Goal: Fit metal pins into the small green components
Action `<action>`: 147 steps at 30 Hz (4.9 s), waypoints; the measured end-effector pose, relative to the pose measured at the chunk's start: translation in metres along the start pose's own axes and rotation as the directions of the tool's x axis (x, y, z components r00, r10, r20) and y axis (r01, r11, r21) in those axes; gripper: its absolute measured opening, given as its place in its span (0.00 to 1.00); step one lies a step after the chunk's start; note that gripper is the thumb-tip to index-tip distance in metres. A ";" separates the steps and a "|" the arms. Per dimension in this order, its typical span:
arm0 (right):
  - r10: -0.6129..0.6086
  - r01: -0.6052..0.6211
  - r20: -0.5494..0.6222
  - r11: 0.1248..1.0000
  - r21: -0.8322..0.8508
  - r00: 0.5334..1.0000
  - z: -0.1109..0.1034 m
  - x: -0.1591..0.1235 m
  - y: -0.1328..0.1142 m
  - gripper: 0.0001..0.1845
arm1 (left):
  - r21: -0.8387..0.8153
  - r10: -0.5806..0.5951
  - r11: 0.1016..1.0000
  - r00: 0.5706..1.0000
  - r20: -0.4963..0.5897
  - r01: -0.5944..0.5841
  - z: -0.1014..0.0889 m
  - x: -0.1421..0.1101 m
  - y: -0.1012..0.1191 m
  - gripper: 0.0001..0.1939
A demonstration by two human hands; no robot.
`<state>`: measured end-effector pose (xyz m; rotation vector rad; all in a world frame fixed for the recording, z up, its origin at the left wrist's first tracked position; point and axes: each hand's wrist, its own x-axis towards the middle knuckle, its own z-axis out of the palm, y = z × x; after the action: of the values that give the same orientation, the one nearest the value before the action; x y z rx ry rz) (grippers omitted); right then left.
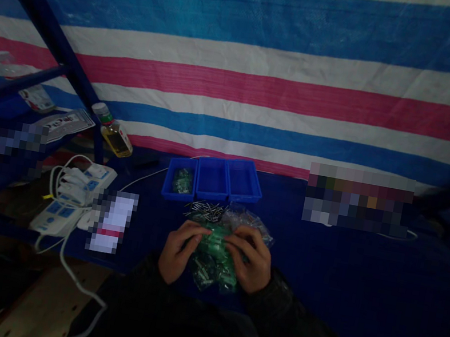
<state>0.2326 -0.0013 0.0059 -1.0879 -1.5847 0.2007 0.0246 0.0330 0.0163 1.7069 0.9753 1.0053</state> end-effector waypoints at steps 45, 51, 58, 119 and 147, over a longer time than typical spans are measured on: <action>0.004 -0.002 -0.027 0.998 0.064 1.000 0.008 -0.007 0.008 0.12 | 0.048 0.088 0.995 0.995 -0.055 -0.086 0.002 0.000 -0.008 0.05; -0.035 0.030 0.053 0.995 0.099 0.998 0.002 -0.002 0.003 0.12 | -0.004 -0.022 1.000 0.991 -0.128 0.022 0.004 -0.003 -0.010 0.07; -0.028 0.018 0.081 0.993 0.119 0.996 0.001 0.000 0.003 0.18 | -0.048 -0.030 0.999 0.990 -0.136 0.024 0.005 -0.004 -0.008 0.09; 0.095 -0.097 0.036 0.991 0.086 0.995 0.004 -0.008 0.007 0.08 | 0.011 -0.032 0.999 0.958 -0.285 0.037 0.000 -0.002 -0.003 0.09; 0.133 -0.133 0.002 0.989 0.063 0.991 -0.003 0.000 0.002 0.05 | 0.527 0.093 0.792 0.914 0.394 -0.308 -0.022 -0.013 0.021 0.19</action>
<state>0.2362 -0.0013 0.0051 -1.1456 -1.4948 0.3367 0.0037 0.0220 0.0391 2.4510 0.9230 0.5068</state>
